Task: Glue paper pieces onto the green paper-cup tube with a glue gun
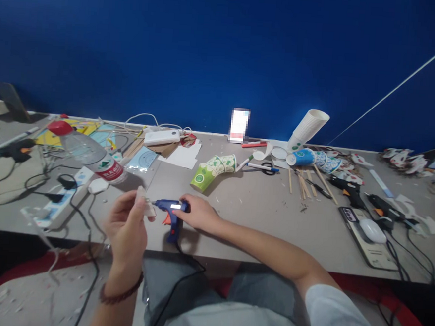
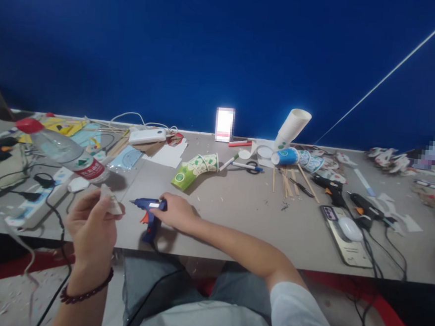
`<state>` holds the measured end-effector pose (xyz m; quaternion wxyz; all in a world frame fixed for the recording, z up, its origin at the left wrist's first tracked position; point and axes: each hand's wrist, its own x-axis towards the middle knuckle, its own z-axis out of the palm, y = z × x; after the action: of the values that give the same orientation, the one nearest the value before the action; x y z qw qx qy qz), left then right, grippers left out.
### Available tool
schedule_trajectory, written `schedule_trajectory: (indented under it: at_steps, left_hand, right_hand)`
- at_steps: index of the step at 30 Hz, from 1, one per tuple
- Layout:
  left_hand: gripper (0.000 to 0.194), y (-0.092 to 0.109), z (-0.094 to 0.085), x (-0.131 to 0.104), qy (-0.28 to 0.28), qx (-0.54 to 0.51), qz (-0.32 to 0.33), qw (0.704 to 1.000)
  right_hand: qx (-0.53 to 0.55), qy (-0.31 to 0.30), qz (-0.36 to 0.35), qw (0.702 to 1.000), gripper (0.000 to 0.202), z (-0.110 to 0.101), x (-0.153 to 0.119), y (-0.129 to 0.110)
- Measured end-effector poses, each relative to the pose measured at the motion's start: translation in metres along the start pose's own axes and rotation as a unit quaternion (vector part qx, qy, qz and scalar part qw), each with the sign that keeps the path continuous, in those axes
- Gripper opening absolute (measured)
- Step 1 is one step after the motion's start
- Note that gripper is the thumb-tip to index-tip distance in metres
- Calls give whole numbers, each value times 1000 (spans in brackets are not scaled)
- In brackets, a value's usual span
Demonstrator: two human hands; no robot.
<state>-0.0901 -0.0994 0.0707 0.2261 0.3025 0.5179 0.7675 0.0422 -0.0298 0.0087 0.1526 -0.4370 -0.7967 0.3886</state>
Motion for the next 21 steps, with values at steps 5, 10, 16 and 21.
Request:
schedule_trajectory:
  at_steps: [5,10,16,21]
  left_hand:
    - [26,-8,1,-3,-6,-5,-26,1000]
    - [30,-25,4,-11,-94,24,-85,992]
    - [33,-40,14,-22,-159,59,-146,975]
    - [32,-42,26,-31,-201,65,-151,966]
  right_hand:
    - [-119,-27,-14,992,49,-12,-10,-10]
    - [5,22,-46,999,27,-21,-27,-7]
    - [464,-51,42,883,40,-25,-45,5]
    - [538,16,56,841,45,-25,-49,7]
